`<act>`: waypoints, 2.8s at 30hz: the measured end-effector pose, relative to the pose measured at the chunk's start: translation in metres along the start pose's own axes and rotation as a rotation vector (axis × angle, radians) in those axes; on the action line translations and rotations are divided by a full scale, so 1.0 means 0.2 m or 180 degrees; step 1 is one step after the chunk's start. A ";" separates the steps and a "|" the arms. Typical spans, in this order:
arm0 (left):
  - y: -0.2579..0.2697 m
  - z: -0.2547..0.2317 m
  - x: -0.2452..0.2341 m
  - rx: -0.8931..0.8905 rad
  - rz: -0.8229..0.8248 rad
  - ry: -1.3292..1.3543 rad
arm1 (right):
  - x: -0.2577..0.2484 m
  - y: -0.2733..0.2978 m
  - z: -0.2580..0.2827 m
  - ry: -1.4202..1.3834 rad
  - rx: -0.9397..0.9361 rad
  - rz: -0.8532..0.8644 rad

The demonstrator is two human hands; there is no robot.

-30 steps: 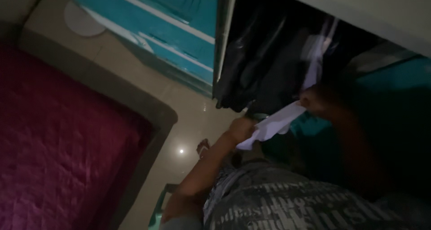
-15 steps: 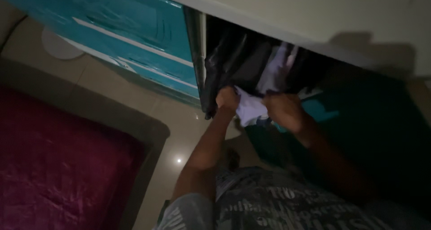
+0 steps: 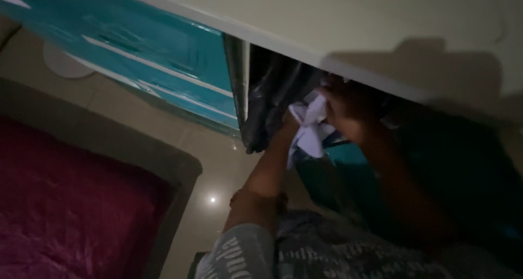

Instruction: The person opens a teal drawer and repeatedly reaches in to pull out, fold, and restack various garments. They handle dark and light-colored clothing items one at a time, arranging them within the drawer before closing it.

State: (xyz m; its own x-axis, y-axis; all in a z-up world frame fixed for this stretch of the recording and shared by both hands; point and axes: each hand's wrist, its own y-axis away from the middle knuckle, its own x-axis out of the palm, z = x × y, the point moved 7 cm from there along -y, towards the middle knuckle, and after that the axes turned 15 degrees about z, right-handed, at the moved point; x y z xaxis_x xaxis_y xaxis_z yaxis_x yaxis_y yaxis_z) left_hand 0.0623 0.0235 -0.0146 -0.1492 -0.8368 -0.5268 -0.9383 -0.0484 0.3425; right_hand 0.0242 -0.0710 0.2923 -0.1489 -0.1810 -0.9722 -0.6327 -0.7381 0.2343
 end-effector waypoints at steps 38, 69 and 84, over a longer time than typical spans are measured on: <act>-0.57 -0.14 0.08 0.0040 0.0860 -0.0074 | 0.06 0.37 -0.08 -0.1012 0.0278 0.0250; 0.60 0.16 -0.30 -0.0621 0.1064 0.0535 | 0.07 0.18 0.24 -0.3280 -0.0673 -0.2389; 1.05 -0.55 -0.75 0.0673 0.0342 -0.0017 | 1.16 -0.49 0.10 -0.4054 0.0385 -0.0766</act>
State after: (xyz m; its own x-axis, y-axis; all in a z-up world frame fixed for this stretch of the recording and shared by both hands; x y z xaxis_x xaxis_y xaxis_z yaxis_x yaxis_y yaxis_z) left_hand -0.0782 0.0789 0.2228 -0.2528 -0.8280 -0.5005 -0.9613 0.1565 0.2266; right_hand 0.0365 -0.0271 0.0445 -0.5927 0.7364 -0.3263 -0.7984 -0.5905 0.1176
